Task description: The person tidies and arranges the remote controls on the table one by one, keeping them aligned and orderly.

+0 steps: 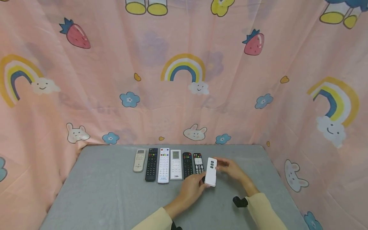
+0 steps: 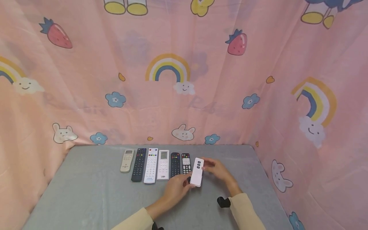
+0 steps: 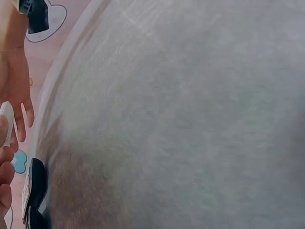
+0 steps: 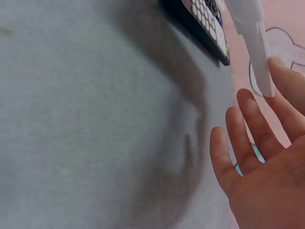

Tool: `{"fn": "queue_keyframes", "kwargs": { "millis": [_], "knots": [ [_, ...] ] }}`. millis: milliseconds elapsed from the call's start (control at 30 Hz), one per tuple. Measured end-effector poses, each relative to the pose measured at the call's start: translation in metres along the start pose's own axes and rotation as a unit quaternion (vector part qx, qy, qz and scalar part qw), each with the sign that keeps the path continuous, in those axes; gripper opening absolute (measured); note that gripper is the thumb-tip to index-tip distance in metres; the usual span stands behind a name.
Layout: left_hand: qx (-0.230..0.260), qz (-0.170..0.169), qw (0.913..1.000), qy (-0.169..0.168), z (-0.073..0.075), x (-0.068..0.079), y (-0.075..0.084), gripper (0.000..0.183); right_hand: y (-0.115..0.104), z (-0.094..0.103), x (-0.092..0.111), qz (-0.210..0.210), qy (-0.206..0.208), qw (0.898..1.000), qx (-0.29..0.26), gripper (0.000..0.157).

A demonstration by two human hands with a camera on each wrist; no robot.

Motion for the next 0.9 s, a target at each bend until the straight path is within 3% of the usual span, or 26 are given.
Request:
{"fn": "queue_keyframes", "kwargs": {
  "millis": [200, 467, 900],
  "knots": [
    [-0.049, -0.006, 0.9988, 0.008, -0.009, -0.01, -0.004, 0.053, 0.001, 0.004, -0.013, -0.013, -0.003, 1.0, 0.025, 0.052],
    [-0.084, -0.03, 0.9958, 0.023, -0.012, -0.021, 0.004, 0.051, 0.002, 0.005, -0.023, -0.024, -0.02, 0.999, 0.029, 0.049],
    [-0.115, -0.016, 0.9913, 0.063, -0.021, -0.026, 0.002, 0.05, -0.002, 0.001, -0.036, -0.017, 0.007, 0.999, 0.031, 0.043]
  ]
}}
Point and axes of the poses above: each hand's wrist, its own x-axis away from the middle knuckle, its own z-axis out of the back of the hand, y = z × x, the point moved 9 cm from there along -x, towards the middle knuckle, and after that the axes turned 5 degrees about -z, right-handed, at the moved point
